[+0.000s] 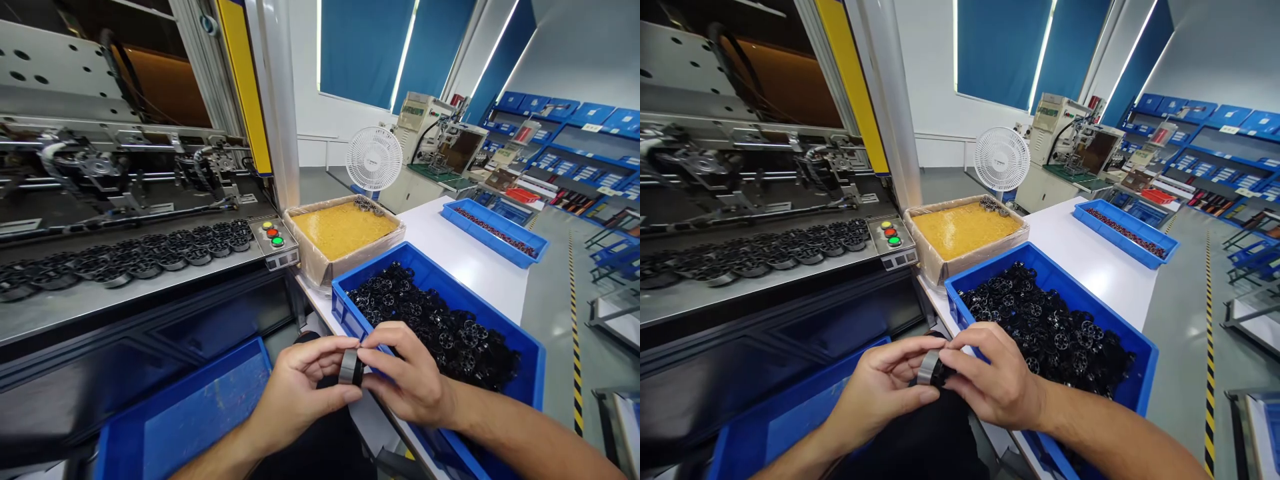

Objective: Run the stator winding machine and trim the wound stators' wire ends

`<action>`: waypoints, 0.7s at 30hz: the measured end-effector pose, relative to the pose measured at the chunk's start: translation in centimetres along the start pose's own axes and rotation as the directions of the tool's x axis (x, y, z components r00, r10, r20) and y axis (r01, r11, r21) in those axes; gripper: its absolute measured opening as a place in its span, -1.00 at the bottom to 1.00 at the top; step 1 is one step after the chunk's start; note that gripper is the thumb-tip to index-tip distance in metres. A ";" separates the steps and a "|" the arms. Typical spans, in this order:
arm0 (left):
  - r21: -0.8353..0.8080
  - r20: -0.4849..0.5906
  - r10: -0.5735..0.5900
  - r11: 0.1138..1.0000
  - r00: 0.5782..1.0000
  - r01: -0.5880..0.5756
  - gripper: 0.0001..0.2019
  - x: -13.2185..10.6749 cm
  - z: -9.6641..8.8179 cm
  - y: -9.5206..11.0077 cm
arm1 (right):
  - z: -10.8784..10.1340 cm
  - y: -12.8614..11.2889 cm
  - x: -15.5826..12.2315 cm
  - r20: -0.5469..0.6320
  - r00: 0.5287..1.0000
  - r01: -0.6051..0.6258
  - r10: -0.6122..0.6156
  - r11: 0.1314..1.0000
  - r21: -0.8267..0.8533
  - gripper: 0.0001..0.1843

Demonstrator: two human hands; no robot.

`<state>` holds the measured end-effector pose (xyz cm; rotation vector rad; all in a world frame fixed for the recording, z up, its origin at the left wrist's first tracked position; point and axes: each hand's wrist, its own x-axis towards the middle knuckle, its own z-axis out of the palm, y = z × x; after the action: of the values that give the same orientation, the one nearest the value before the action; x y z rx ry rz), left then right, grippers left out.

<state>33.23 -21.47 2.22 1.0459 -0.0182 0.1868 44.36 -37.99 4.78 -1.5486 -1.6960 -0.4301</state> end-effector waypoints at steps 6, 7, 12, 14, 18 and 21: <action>-0.011 -0.012 -0.006 1.000 1.000 0.006 -0.54 0.1 -0.4 -0.2 | 0.2 0.3 -0.2 0.011 1.000 -0.003 0.003 1.000 -0.031 -0.57; -0.012 -0.013 -0.009 1.000 1.000 0.009 -0.55 0.2 -0.4 -0.2 | 0.2 0.3 -0.2 0.011 1.000 0.000 0.000 1.000 -0.027 -0.58; -0.019 -0.010 -0.028 0.999 1.000 0.027 -0.56 0.3 -0.6 -0.4 | 0.4 0.6 -0.1 0.000 1.000 0.007 -0.007 0.999 -0.035 -0.59; -0.020 -0.013 -0.034 0.999 0.999 0.033 -0.55 0.3 -0.7 -0.6 | 0.4 0.7 -0.1 -0.012 1.000 0.003 -0.004 0.999 -0.038 -0.57; -0.024 -0.013 -0.041 0.999 0.999 0.041 -0.54 0.5 -0.9 -0.7 | 0.3 0.8 -0.1 0.016 1.000 0.017 -0.017 1.000 -0.022 -0.56; -0.021 -0.013 -0.049 0.999 0.999 0.049 -0.53 0.5 -0.9 -0.7 | 0.1 0.9 -0.1 0.031 0.999 0.028 -0.027 0.998 -0.051 -0.57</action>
<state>33.79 -20.90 1.24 1.0234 0.0173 0.1487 45.17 -37.76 4.42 -1.5772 -1.7437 -0.4695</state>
